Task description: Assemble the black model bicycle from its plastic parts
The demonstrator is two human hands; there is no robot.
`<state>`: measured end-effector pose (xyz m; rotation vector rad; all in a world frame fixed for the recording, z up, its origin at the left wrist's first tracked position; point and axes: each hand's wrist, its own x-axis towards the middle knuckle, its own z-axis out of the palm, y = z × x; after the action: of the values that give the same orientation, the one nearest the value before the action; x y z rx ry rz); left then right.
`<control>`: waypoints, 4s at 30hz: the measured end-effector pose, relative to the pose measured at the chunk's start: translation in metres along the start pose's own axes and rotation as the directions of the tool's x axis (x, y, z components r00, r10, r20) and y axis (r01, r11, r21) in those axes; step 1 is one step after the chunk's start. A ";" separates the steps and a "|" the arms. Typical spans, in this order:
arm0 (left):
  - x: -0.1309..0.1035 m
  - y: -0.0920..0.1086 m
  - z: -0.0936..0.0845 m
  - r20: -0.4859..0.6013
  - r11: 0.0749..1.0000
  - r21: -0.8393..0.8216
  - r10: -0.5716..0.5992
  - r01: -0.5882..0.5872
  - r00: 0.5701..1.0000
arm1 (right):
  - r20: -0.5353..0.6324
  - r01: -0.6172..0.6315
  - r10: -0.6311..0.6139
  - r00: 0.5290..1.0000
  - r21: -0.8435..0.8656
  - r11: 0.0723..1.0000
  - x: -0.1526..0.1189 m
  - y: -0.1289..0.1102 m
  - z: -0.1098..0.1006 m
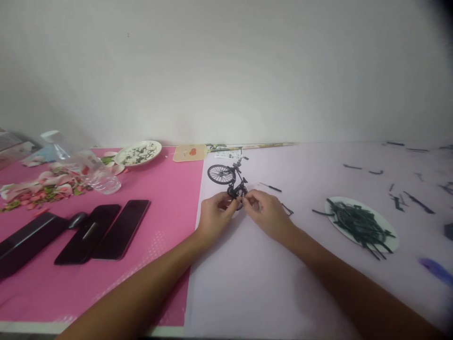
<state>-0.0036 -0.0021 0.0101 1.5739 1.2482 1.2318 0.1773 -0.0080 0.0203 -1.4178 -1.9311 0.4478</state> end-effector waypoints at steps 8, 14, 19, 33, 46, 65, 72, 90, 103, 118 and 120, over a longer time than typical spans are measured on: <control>0.001 -0.003 0.000 -0.016 1.000 0.011 0.024 -0.024 1.000 | -0.135 0.034 -0.077 0.988 -0.295 0.955 0.016 0.015 -0.028; 0.008 -0.016 0.002 0.020 0.983 -0.183 0.035 -0.031 0.999 | -0.164 -0.049 -0.066 0.984 -0.612 0.789 0.029 0.064 -0.047; 0.013 -0.019 0.004 0.067 0.927 -0.372 -0.009 0.033 0.998 | -0.090 -0.098 0.048 0.995 -0.705 0.702 0.029 0.089 -0.047; 0.014 -0.020 0.005 0.097 0.916 -0.394 -0.039 0.074 0.995 | -0.161 -0.165 0.084 0.983 -0.598 0.784 0.031 0.082 -0.044; 0.014 -0.018 0.003 0.120 0.919 -0.374 -0.083 0.122 0.989 | -0.499 0.140 -0.201 0.843 -0.158 0.978 0.026 0.032 -0.040; 0.005 -0.012 0.004 0.137 0.951 -0.294 -0.058 0.096 0.989 | -0.376 0.489 -0.486 0.789 -0.094 0.867 -0.004 -0.015 -0.019; 0.003 -0.009 0.003 0.135 0.957 -0.275 -0.054 0.090 0.989 | -0.377 0.525 -0.533 0.758 -0.133 0.840 -0.003 -0.017 -0.021; 0.004 -0.005 0.004 0.082 0.969 -0.239 -0.046 0.065 0.996 | -0.329 0.642 -0.680 0.655 -0.232 0.731 0.003 -0.020 -0.023; 0.004 -0.006 0.003 0.040 0.974 -0.216 -0.059 0.067 0.997 | -0.338 0.624 -0.657 0.674 -0.215 0.751 0.002 -0.017 -0.022; 0.005 -0.003 0.001 0.029 0.978 -0.203 -0.045 0.050 0.999 | -0.356 0.611 -0.640 0.681 -0.206 0.764 0.002 -0.018 -0.021; 0.005 -0.003 0.001 0.031 0.978 -0.204 -0.042 0.047 0.999 | -0.356 0.610 -0.639 0.682 -0.204 0.765 0.002 -0.018 -0.021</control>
<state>-0.0026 0.0033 0.0083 1.4010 1.0966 1.2644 0.1794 -0.0151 0.0470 -0.7093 -1.9310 -0.2363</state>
